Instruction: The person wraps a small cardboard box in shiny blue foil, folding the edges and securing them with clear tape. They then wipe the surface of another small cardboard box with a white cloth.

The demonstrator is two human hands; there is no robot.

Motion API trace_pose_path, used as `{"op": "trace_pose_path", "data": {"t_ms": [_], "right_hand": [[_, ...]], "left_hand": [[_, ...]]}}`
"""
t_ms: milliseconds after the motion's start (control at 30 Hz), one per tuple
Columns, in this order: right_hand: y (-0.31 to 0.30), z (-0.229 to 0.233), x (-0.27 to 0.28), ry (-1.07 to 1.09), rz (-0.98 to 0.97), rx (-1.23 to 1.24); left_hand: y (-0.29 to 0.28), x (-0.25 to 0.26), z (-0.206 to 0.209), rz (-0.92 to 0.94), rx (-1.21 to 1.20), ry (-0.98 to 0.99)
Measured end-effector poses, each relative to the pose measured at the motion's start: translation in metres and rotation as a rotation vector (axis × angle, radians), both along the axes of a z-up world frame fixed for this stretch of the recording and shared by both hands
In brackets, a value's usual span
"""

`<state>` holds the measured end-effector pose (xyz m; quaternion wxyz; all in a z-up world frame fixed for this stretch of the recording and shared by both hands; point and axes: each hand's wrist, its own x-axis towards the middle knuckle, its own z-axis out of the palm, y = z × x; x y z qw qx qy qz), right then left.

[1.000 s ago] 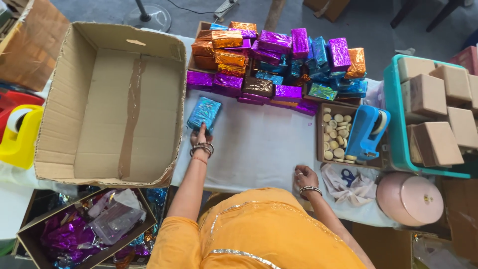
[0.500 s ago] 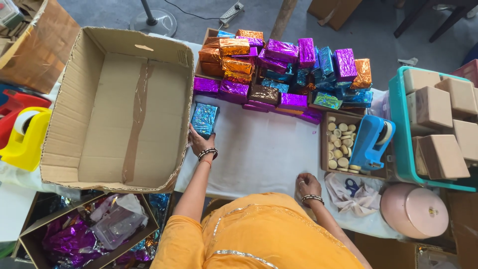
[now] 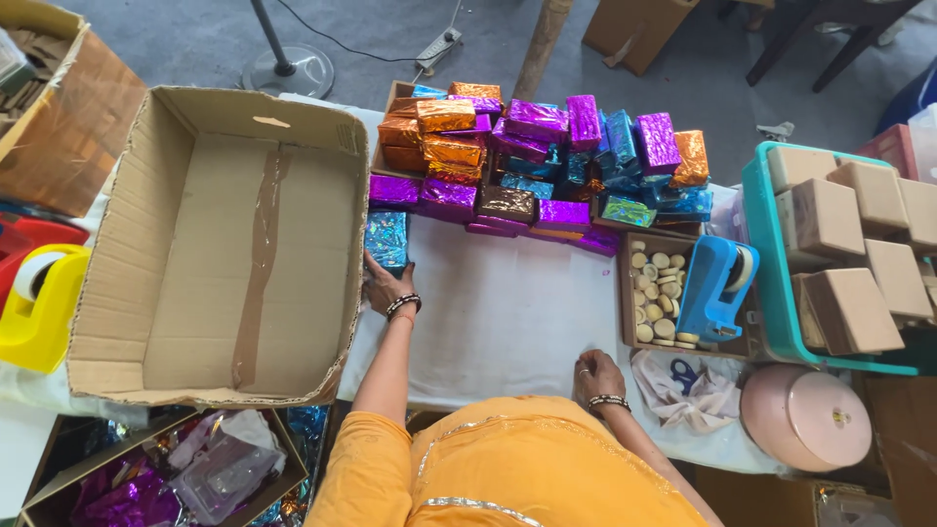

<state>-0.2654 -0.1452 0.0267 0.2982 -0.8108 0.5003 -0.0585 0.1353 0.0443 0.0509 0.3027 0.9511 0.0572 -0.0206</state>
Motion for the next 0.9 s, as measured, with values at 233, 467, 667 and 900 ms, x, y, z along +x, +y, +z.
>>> {"op": "trace_pose_path", "data": {"t_ms": [233, 467, 667, 900], "right_hand": [[-0.002, -0.019, -0.001, -0.047, -0.018, -0.107], [0.01, 0.004, 0.005, -0.072, -0.059, -0.104], [-0.005, 0.008, 0.003, -0.116, -0.04, 0.005], [-0.092, 0.087, -0.034, -0.567, -0.404, -0.301]], "left_hand": [[0.02, -0.015, -0.068, -0.152, -0.099, -0.163], [0.043, -0.119, -0.086, -0.63, 0.254, -0.238], [0.044, -0.158, -0.063, -0.962, 0.477, -0.184], [0.042, -0.158, -0.063, -0.945, 0.455, -0.221]]}}
